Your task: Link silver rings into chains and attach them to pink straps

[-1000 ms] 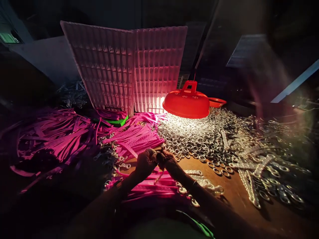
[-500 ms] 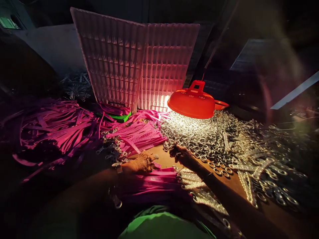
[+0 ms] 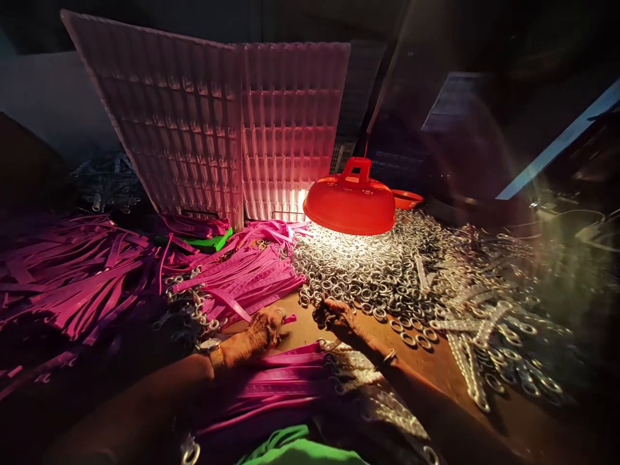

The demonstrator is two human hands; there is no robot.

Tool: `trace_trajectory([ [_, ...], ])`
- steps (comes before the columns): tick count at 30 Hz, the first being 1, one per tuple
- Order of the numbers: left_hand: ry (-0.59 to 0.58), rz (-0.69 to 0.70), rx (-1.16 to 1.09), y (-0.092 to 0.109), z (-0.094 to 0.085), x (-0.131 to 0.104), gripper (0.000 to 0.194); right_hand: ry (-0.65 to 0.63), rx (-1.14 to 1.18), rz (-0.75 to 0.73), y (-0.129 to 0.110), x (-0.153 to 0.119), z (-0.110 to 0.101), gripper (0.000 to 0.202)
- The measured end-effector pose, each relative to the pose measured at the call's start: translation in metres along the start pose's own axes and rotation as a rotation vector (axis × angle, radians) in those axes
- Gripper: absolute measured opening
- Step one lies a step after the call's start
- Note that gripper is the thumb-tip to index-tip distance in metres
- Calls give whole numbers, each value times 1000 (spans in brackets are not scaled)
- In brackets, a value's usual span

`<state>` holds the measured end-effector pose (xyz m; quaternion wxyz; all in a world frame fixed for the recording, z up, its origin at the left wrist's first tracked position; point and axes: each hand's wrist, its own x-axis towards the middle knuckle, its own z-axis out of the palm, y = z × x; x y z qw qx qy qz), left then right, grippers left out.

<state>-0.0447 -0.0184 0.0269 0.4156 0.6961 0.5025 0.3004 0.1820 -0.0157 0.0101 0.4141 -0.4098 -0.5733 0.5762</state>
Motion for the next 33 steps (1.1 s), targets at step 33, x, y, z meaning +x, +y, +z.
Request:
trace_trajectory([
  [33,27,-384,-532,35,13,3,45,24,-65,-207,-4,10,14,23],
])
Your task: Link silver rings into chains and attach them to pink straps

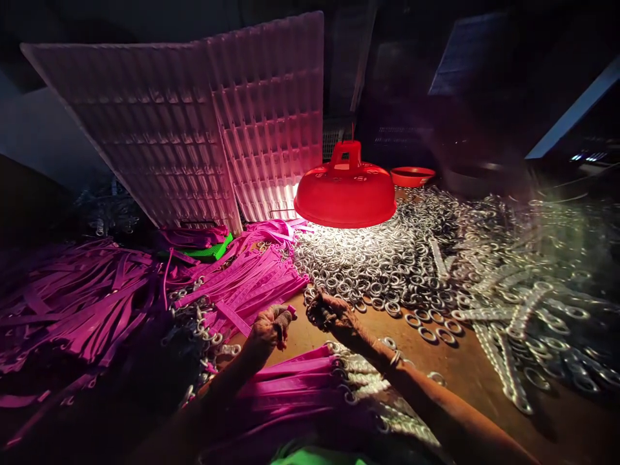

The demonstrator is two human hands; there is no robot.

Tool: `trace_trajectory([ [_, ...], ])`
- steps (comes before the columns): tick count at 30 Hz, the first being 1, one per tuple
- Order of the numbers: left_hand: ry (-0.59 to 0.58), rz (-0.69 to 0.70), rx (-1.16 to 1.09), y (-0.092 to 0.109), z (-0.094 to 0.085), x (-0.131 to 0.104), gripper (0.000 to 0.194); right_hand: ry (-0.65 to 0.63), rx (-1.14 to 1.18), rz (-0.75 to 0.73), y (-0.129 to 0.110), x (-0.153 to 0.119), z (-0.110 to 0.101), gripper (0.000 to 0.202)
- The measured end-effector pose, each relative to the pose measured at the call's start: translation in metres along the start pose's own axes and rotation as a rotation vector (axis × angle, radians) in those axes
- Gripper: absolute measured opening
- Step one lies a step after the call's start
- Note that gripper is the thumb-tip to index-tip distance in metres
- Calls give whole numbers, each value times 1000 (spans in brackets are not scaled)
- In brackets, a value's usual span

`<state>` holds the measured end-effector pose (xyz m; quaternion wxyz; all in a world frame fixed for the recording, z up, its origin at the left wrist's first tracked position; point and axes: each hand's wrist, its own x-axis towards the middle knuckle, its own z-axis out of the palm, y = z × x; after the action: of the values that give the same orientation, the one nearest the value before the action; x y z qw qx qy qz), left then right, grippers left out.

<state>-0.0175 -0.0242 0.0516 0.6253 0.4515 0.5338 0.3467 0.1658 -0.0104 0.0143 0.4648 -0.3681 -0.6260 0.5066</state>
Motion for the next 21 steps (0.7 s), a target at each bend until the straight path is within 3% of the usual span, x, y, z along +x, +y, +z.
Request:
trace_trajectory([
  [7,-209,2,-88,4,-2,4,41,3,-37,-5,-3,7,7,27],
  [13,-244,54,-134,0,-3,10,51,65,-229,-55,2,10,10,20],
  [17,-227,-6,-154,-3,-2,10,41,114,-372,-104,3,9,16,11],
  [21,-220,92,-122,-9,-2,10,35,167,-544,-136,7,7,23,9],
])
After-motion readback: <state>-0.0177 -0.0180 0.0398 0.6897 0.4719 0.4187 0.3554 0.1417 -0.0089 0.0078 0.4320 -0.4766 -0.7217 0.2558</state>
